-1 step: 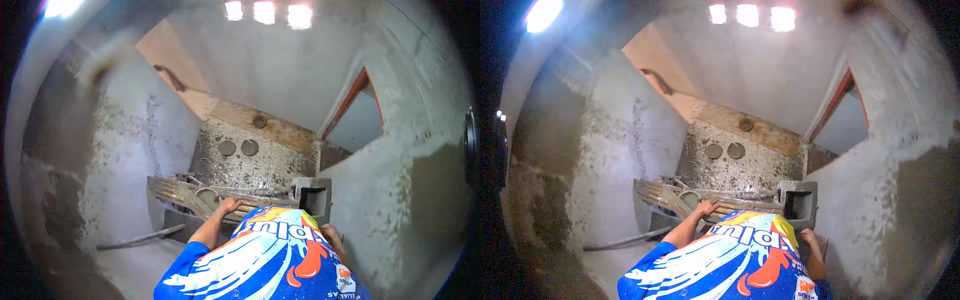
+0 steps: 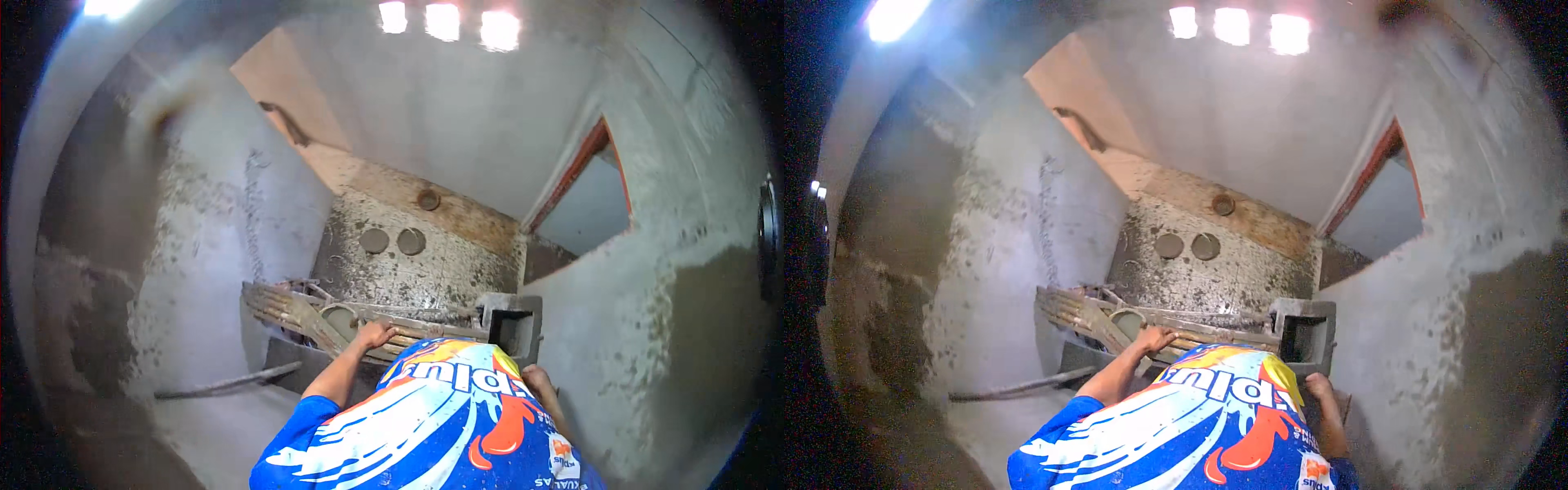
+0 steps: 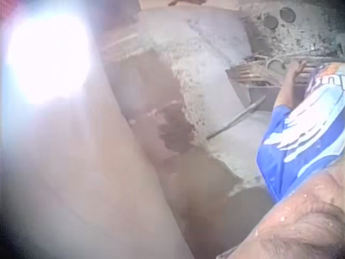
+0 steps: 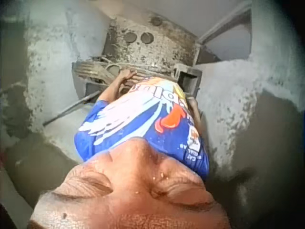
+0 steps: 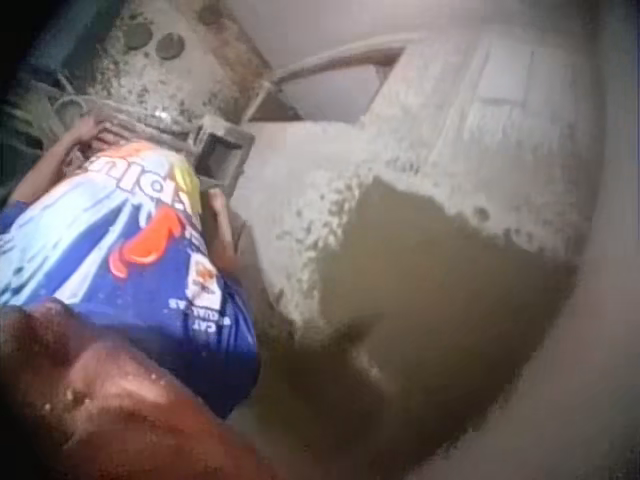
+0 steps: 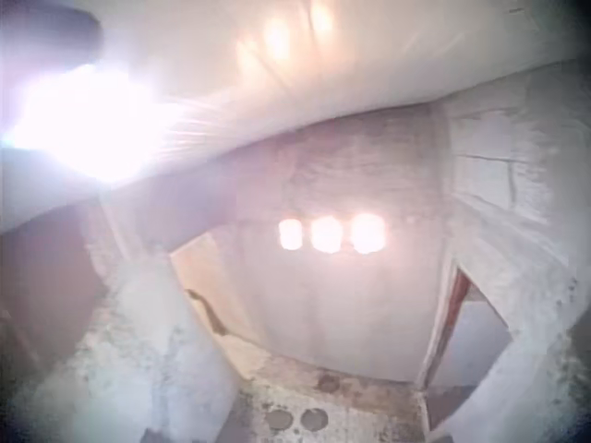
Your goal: The person applies wet plaster to a wall using a trowel and a hawk, repeatedly scooping the mixture from the hawk and smoothing it onto the concrete surface.
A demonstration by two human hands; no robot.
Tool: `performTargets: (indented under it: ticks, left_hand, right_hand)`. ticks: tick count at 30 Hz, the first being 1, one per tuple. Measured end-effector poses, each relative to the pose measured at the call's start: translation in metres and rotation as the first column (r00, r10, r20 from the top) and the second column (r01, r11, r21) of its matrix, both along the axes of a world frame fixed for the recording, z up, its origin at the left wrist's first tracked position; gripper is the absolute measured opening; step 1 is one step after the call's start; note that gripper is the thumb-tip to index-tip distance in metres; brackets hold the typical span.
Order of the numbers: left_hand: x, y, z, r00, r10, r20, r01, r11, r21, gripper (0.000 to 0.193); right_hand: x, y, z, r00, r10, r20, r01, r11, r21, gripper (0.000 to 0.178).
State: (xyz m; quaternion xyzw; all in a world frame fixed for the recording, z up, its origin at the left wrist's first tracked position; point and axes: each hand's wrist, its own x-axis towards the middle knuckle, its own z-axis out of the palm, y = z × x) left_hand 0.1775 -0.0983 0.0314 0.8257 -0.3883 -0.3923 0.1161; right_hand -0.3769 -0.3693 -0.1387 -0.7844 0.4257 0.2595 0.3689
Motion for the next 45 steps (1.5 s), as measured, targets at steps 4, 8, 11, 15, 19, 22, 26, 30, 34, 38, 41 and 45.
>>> performTargets:
  ticks: [4, 8, 11, 15, 19, 22, 26, 30, 34, 38, 41, 45]
  left_hand:
    - [-0.025, 0.056, 0.07, 0.964, -0.219, 0.149, 0.212, 0.975, 0.067, 0.063]
    - [-0.059, 0.07, 0.129, 0.863, -0.475, 0.172, 0.49, 0.87, -0.052, 0.097]
    - [-0.096, 0.094, 0.149, 0.87, -0.486, 0.082, 0.493, 0.852, -0.178, 0.12]
    - [-0.13, 0.084, 0.185, 0.947, -0.272, -0.171, 0.211, 0.928, -0.306, 0.075]
    - [-0.138, 0.084, 0.151, 0.962, -0.243, -0.125, 0.21, 0.95, -0.231, 0.072]
    - [-0.148, 0.074, 0.147, 0.962, -0.242, -0.127, 0.216, 0.957, -0.192, 0.07]
    - [-0.16, 0.047, 0.136, 0.93, -0.36, -0.071, 0.342, 0.921, -0.189, 0.067]
    - [-0.154, 0.038, 0.145, 0.928, -0.355, -0.116, 0.346, 0.933, -0.097, 0.066]
    - [-0.145, 0.026, 0.154, 0.874, -0.484, -0.033, 0.483, 0.875, -0.037, 0.064]
    - [-0.15, 0.011, 0.146, 0.741, -0.666, 0.086, 0.667, 0.745, 0.02, 0.06]
    - [-0.14, 0.006, 0.151, 0.717, -0.691, 0.09, 0.695, 0.718, -0.019, 0.056]
    - [-0.128, 0.006, 0.145, 0.671, -0.737, 0.08, 0.741, 0.67, -0.036, 0.055]
  right_hand:
    - [0.097, 0.0, 0.144, 0.974, -0.11, 0.197, 0.105, 0.994, 0.039, 0.026]
    - [0.131, -0.009, 0.27, 0.954, 0.192, 0.23, -0.205, 0.978, 0.034, 0.033]
    - [0.122, -0.007, 0.292, 0.931, 0.327, 0.159, -0.343, 0.936, 0.084, 0.039]
    - [0.099, -0.009, 0.311, 0.99, 0.118, 0.08, -0.139, 0.921, 0.364, 0.047]
    - [0.051, -0.018, 0.232, 0.872, 0.367, 0.323, -0.485, 0.733, 0.477, 0.057]
    - [0.089, -0.028, 0.297, 0.853, 0.507, 0.126, -0.515, 0.778, 0.36, 0.054]
    - [0.049, -0.032, 0.278, 0.87, 0.469, 0.155, -0.483, 0.873, 0.068, 0.036]
    - [0.03, -0.016, 0.252, 0.869, 0.447, 0.213, -0.42, 0.893, -0.161, 0.022]
    - [0.038, -0.008, 0.273, 0.9, 0.401, 0.172, -0.395, 0.916, -0.07, 0.025]
    - [0.03, -0.013, 0.289, 0.947, 0.284, 0.151, -0.291, 0.956, 0.026, 0.026]
    - [0.03, 0.0, 0.306, 0.954, 0.221, 0.203, -0.238, 0.969, 0.068, 0.03]
    - [0.02, 0.024, 0.262, 0.991, 0.012, 0.13, -0.038, 0.978, 0.204, 0.039]
